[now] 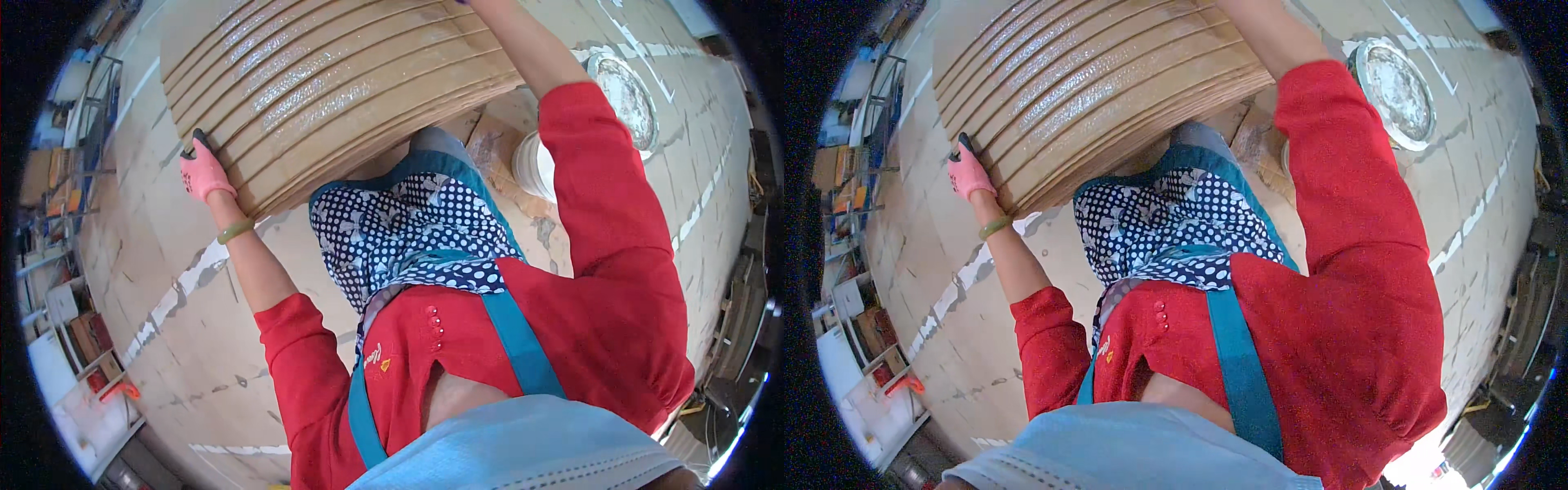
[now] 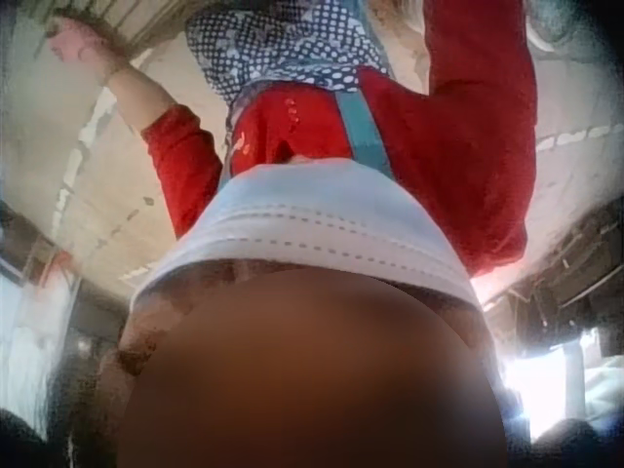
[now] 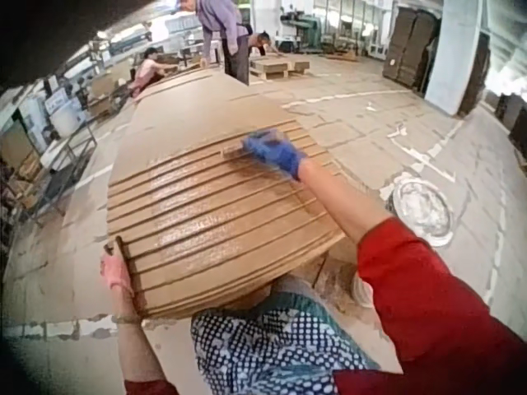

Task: Applying a liquid substance (paint or glue) to sheets of corrugated board using a brush.

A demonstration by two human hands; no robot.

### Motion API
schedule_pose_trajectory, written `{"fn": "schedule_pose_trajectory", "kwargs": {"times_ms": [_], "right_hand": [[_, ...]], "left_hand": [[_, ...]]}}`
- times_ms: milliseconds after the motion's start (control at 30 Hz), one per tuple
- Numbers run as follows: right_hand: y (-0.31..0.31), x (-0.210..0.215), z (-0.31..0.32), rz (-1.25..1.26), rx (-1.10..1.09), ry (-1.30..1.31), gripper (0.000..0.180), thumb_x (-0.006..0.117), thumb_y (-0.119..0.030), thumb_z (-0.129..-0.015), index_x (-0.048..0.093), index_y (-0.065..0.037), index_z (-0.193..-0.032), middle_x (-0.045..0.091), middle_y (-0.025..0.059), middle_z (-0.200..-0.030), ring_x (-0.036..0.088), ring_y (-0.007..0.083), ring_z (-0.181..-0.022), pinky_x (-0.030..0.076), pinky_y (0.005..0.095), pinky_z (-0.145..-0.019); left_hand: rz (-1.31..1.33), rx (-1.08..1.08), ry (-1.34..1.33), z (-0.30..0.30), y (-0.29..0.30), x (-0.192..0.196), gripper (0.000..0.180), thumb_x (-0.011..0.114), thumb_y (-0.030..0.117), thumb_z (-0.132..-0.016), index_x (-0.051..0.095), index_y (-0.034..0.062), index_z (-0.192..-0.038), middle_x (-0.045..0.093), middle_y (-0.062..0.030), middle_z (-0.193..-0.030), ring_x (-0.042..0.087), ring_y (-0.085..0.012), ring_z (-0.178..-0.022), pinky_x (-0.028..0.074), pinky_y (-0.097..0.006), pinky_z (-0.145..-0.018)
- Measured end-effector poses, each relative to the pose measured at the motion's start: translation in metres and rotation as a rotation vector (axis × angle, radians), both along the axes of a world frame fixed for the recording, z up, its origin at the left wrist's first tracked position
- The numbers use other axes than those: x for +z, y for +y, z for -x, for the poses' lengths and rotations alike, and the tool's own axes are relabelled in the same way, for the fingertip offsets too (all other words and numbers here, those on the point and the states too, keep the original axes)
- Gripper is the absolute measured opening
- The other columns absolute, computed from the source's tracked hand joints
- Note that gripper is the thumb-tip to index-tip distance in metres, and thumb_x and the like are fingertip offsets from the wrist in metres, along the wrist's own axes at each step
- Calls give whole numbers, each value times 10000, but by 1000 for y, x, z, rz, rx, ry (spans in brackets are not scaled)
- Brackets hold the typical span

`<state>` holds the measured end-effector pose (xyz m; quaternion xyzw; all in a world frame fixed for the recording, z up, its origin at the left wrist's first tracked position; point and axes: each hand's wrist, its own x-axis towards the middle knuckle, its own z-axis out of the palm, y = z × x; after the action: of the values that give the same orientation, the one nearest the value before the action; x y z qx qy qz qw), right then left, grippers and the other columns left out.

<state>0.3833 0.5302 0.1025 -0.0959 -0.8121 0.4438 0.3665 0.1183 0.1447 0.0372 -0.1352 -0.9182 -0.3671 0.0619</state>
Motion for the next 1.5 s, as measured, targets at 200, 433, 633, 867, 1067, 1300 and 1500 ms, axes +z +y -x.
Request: {"fn": "schedule_pose_trajectory", "kwargs": {"times_ms": [200,433,633,867,1067,1300,1500], "right_hand": [[-154,-24,-185,260,-356,-69,242,544,-225,-932,657,-65,-1074,648,29,-950,581,106,-782,474,243,-661],[-246,-184,-331,250,-862,-184,218,591,-220,-912,667,-21,-864,638,24,-779,550,86,-634,447,233,-589],[-213,-309,-306,1097,-1037,-546,296,683,-302,-840,659,-10,-881,646,61,-825,589,123,-709,486,263,-677],[-153,-464,-308,1428,-981,154,363,638,-260,-849,591,-41,-1134,610,83,-1026,581,189,-810,517,358,-660],[-190,-447,-288,715,-935,-404,305,587,-270,-872,600,-116,-1134,610,63,-1008,568,191,-823,501,378,-682],[-167,-188,-245,280,-993,8,225,522,-183,-924,651,-21,-1013,626,115,-935,563,245,-800,447,367,-725],[-43,-72,-273,-196,-663,-270,312,498,-259,-938,622,-1,-1060,645,145,-1000,635,219,-847,498,338,-742]], "left_hand": [[-751,-266,-401,-2,-25,-9,462,508,351,-922,561,-27,-1183,621,-134,-1121,604,-233,-992,476,-350,-862],[-228,-418,-265,8,-124,-24,518,549,390,-908,527,-22,-1221,605,-99,-1044,614,-200,-856,536,-323,-720],[-197,-67,-704,-56,-131,2,709,619,546,-811,546,-36,-1210,626,-124,-932,603,-189,-689,519,-306,-580],[127,-82,-452,-64,-114,20,656,553,564,-839,630,-46,-1070,648,-128,-828,633,-213,-711,505,-331,-605],[584,-78,-295,-48,-109,8,676,408,571,-885,654,-50,-991,668,-181,-822,654,-293,-775,486,-393,-727],[896,-162,-55,-43,-134,18,711,276,568,-911,677,-18,-946,664,-208,-862,644,-335,-841,454,-426,-828],[978,-216,-61,-30,-99,31,576,362,480,-935,583,-16,-1129,651,-189,-993,642,-306,-865,488,-396,-793]]}}
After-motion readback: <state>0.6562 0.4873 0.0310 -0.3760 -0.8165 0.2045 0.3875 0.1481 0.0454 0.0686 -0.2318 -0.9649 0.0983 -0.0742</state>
